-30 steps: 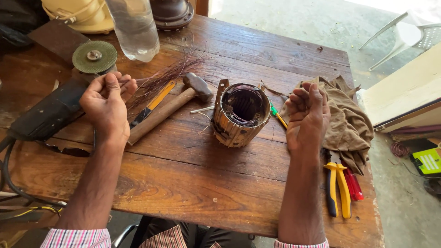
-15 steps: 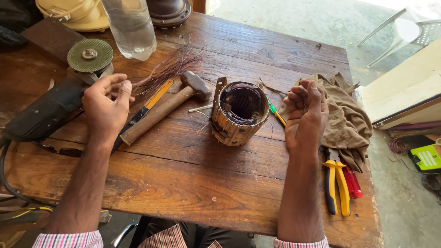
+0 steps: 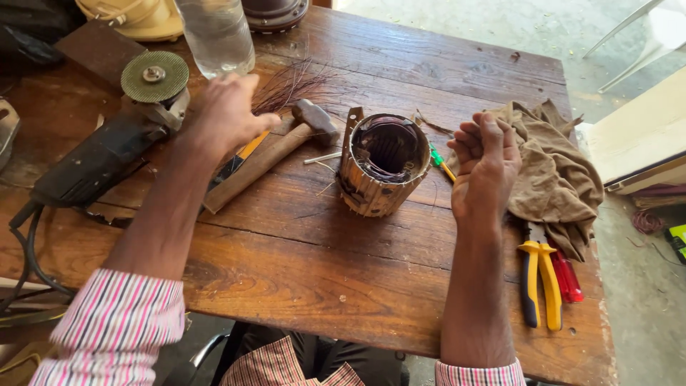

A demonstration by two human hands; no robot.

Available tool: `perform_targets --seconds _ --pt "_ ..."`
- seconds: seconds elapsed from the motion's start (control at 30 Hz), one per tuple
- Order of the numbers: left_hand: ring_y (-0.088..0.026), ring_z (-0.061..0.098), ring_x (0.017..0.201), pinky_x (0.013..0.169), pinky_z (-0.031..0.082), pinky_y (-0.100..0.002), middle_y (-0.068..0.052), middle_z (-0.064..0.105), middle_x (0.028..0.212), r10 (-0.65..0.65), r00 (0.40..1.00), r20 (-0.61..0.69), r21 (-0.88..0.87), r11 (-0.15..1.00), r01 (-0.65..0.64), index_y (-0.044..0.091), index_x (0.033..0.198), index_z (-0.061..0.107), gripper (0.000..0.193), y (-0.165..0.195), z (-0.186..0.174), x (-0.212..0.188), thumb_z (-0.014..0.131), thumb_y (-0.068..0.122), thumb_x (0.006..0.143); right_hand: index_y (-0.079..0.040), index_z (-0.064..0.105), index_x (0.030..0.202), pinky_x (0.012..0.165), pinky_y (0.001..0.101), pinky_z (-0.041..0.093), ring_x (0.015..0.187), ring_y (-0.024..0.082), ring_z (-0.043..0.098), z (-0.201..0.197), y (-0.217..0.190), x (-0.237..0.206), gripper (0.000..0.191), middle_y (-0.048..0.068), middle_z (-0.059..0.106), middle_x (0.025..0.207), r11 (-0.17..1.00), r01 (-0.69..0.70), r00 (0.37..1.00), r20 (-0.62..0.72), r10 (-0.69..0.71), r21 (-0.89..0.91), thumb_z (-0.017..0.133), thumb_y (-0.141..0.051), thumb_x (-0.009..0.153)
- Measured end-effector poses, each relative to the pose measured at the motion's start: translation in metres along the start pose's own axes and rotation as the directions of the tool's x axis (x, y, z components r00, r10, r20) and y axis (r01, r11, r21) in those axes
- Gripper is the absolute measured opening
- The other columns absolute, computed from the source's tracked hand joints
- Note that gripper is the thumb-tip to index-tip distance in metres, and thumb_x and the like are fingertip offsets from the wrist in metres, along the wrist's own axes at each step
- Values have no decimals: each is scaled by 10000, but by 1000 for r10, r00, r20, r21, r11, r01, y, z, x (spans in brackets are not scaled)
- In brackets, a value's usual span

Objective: The person pulls burnt copper wire windings out of an electric motor stator by hand, gripping and drawing out strands one at a time over a wooden workbench. A hammer, screwdriver and pliers lie on the bench, and the person occasionally reaches toward them while continuing to strip wire from the motor core.

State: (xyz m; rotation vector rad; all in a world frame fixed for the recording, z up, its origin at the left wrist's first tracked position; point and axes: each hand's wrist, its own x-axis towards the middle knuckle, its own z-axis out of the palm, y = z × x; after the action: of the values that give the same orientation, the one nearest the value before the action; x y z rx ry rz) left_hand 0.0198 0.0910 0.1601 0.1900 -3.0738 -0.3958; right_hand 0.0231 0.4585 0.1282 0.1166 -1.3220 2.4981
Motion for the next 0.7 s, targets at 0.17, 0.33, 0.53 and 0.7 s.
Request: perform_targets --seconds 0.17,0.33,0.53,0.7 --pt "-419 504 1295 1093 436 -530 -293 506 1422 -156 959 238 65 987 144 -96 1462 409 1074 14 14 53 885 541 741 -14 667 1079 773 310 635 827 168 706 -3 -5 0 141 93 711 936 1000 23 1000 -2 -23 -14 692 -141 1024" --pt "-408 621 1227 1078 501 -539 -265 654 1317 -250 926 284 91 968 233 -103 1315 604 911 21 23 69 835 574 750 -8 663 1065 762 321 639 813 175 711 -2 -5 2 148 99 706 923 998 33 999 -7 -34 -58 687 -141 1005" --pt "-372 634 1157 1030 527 -512 -250 664 1234 -264 935 238 29 964 265 -106 1219 640 792 29 23 74 866 504 769 19 658 1065 767 317 619 813 171 693 -2 -4 2 167 98 695 921 999 18 1000 0 -18 -43 678 -142 1024" --pt "-321 630 1132 1036 504 -521 -160 686 1255 -207 965 162 -9 977 211 43 1197 724 513 30 25 71 870 325 793 16 652 1071 763 321 625 821 175 699 4 -4 3 170 109 696 931 998 8 1000 1 -8 -54 671 -144 1016"
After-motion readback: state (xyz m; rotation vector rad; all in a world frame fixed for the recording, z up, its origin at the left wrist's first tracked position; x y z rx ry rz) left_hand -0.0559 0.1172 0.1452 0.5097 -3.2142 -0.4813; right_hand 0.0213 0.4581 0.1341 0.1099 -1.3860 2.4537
